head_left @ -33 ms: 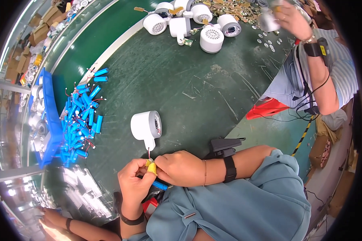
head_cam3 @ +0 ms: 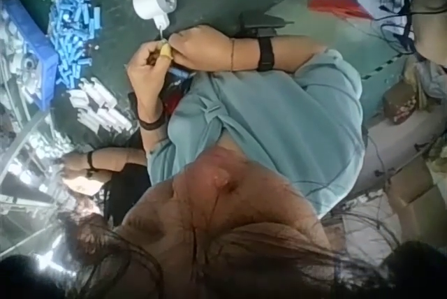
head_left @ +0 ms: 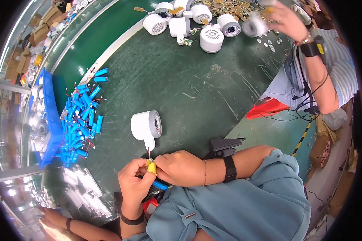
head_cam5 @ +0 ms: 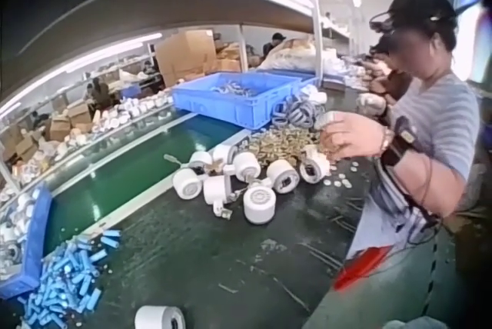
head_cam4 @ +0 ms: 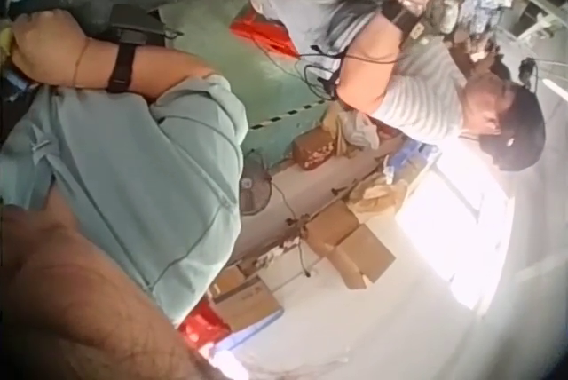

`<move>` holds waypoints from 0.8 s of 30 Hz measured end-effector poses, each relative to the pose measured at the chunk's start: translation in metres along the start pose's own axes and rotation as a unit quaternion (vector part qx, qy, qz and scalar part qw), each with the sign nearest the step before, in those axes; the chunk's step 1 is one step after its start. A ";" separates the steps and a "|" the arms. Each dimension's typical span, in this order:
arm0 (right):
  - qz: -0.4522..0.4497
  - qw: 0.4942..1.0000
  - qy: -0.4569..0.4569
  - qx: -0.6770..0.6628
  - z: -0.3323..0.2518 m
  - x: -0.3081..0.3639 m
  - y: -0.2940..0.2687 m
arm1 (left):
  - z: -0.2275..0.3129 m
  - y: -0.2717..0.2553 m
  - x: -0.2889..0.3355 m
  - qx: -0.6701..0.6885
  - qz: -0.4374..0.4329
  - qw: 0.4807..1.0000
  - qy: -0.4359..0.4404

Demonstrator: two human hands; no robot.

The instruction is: The person assembles electronic devices by connecting a battery to a circuit board, inserting them into a white plastic housing, and snapping on a cover. This process is repeated multiple times to complete several units.

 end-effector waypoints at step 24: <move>0.012 1.000 0.004 -0.001 0.000 0.000 -0.002 | -0.016 0.009 -0.006 0.122 -0.119 0.980 -0.105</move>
Point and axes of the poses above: each hand's wrist, its own x-axis away from the middle knuckle, its own y-axis out of the palm, z = x × y, the point moved 10 cm from there along -x, towards the middle knuckle, and after that the axes turned 11 degrees about -y, right-handed, at the moved point
